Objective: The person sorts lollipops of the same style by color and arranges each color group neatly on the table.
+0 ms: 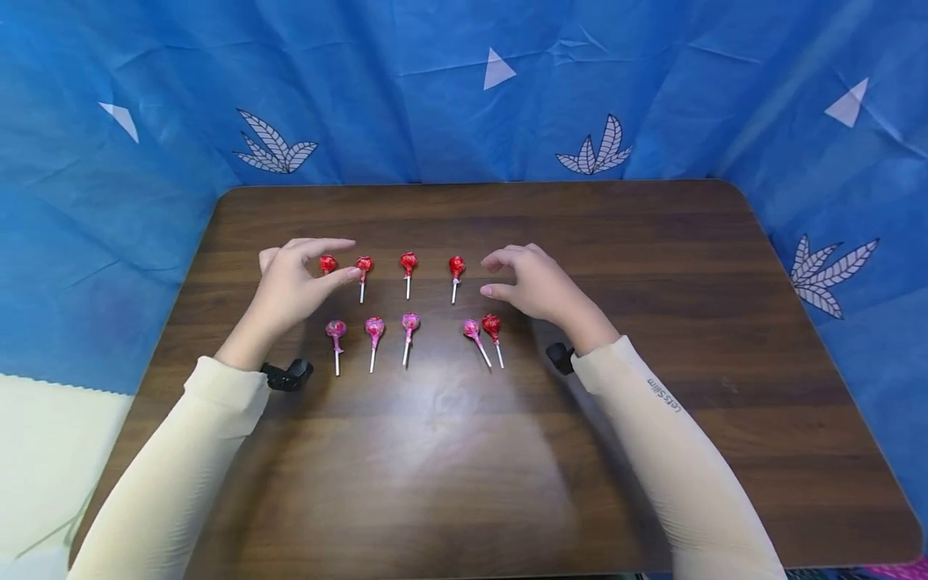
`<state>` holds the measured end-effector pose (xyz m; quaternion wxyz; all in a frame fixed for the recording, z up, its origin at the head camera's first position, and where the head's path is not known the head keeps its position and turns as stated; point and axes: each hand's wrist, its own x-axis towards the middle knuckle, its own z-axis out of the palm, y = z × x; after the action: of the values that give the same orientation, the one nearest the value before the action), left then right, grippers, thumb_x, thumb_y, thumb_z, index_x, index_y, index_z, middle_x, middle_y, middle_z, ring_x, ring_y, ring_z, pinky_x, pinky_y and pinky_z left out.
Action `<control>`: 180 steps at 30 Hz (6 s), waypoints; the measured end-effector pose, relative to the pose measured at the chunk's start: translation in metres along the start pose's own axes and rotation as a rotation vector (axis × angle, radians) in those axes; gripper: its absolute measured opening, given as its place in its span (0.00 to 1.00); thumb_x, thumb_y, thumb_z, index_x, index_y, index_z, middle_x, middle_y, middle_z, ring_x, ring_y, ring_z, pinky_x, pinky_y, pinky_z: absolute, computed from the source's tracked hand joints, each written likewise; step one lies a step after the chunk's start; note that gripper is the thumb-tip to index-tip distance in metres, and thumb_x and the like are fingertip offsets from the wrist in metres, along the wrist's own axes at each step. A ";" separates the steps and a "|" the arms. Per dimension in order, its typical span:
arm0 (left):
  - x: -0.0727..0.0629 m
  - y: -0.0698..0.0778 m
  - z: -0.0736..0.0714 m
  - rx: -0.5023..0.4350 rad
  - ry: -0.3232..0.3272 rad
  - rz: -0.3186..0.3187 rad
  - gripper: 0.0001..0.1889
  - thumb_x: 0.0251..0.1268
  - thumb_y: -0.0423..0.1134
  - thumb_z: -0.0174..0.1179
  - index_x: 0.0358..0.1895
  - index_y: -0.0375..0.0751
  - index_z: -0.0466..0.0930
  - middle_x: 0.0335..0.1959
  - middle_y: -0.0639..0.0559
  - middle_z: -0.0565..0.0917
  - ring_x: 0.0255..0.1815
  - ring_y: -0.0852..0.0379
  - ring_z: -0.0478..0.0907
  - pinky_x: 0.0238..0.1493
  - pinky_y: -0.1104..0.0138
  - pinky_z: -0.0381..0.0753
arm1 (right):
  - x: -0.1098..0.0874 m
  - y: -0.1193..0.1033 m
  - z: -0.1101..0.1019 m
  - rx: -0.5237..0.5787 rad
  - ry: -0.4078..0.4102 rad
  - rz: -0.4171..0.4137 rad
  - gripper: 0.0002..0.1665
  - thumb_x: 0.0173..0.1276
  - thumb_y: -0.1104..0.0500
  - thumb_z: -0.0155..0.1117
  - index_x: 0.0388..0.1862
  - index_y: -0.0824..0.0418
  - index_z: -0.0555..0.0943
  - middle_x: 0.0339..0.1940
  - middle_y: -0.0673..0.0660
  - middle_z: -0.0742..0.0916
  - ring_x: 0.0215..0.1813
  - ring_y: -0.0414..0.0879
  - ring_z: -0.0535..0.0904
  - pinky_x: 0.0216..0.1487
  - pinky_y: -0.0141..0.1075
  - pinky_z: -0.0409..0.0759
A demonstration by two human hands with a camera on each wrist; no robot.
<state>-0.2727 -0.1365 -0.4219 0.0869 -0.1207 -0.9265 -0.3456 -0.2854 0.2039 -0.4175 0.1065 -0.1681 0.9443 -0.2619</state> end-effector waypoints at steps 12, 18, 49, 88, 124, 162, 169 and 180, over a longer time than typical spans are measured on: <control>-0.052 -0.036 0.014 0.208 -0.115 -0.086 0.21 0.60 0.49 0.69 0.56 0.49 0.84 0.59 0.47 0.83 0.60 0.40 0.75 0.54 0.45 0.58 | -0.018 0.020 0.030 -0.052 -0.055 -0.031 0.26 0.63 0.51 0.73 0.59 0.57 0.81 0.60 0.57 0.84 0.64 0.57 0.71 0.66 0.53 0.70; -0.052 -0.039 0.017 0.215 -0.173 -0.097 0.21 0.62 0.49 0.68 0.57 0.48 0.84 0.59 0.45 0.83 0.60 0.37 0.76 0.55 0.44 0.63 | -0.019 0.023 0.040 -0.062 -0.078 -0.072 0.25 0.65 0.50 0.72 0.59 0.56 0.82 0.59 0.56 0.84 0.62 0.56 0.72 0.65 0.53 0.68; -0.051 -0.042 0.026 0.124 -0.199 -0.140 0.13 0.56 0.44 0.74 0.42 0.42 0.89 0.34 0.50 0.89 0.34 0.53 0.81 0.40 0.57 0.78 | -0.015 0.016 0.045 -0.095 -0.093 -0.027 0.18 0.63 0.52 0.74 0.50 0.54 0.86 0.51 0.53 0.86 0.58 0.53 0.73 0.61 0.51 0.71; -0.050 -0.045 0.021 0.112 -0.287 -0.202 0.14 0.56 0.43 0.74 0.43 0.40 0.88 0.32 0.50 0.89 0.32 0.55 0.80 0.35 0.65 0.76 | 0.019 0.010 -0.003 0.127 0.001 0.012 0.23 0.62 0.56 0.74 0.56 0.59 0.83 0.54 0.57 0.85 0.62 0.57 0.75 0.64 0.53 0.74; -0.043 -0.043 0.024 0.094 -0.284 -0.186 0.14 0.55 0.44 0.74 0.42 0.41 0.89 0.32 0.50 0.89 0.31 0.54 0.80 0.35 0.64 0.75 | 0.055 0.050 0.005 0.124 -0.012 0.235 0.21 0.68 0.54 0.68 0.59 0.58 0.80 0.60 0.60 0.81 0.63 0.57 0.72 0.70 0.55 0.67; -0.041 -0.046 0.019 0.101 -0.281 -0.157 0.12 0.55 0.43 0.74 0.39 0.42 0.89 0.29 0.52 0.88 0.31 0.55 0.80 0.34 0.63 0.74 | 0.049 -0.082 0.055 -0.048 0.066 -0.170 0.29 0.63 0.48 0.73 0.61 0.55 0.80 0.58 0.53 0.85 0.59 0.52 0.71 0.62 0.50 0.68; -0.039 -0.047 0.018 0.104 -0.276 -0.144 0.11 0.55 0.43 0.74 0.38 0.43 0.89 0.29 0.52 0.88 0.31 0.54 0.80 0.37 0.61 0.75 | 0.050 -0.107 0.089 -0.170 -0.034 -0.189 0.30 0.64 0.42 0.71 0.62 0.53 0.80 0.59 0.51 0.85 0.55 0.51 0.73 0.57 0.48 0.69; -0.040 -0.050 0.016 0.112 -0.250 -0.113 0.09 0.55 0.42 0.74 0.36 0.43 0.89 0.29 0.52 0.89 0.31 0.54 0.81 0.38 0.60 0.76 | 0.054 -0.122 0.115 -0.323 -0.040 -0.213 0.21 0.64 0.42 0.70 0.52 0.48 0.85 0.49 0.48 0.87 0.61 0.61 0.75 0.51 0.49 0.68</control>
<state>-0.2501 -0.1687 -0.4742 -0.0419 -0.1052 -0.9533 -0.2798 -0.2698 0.0333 -0.4553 0.0685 -0.2874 0.9486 -0.1135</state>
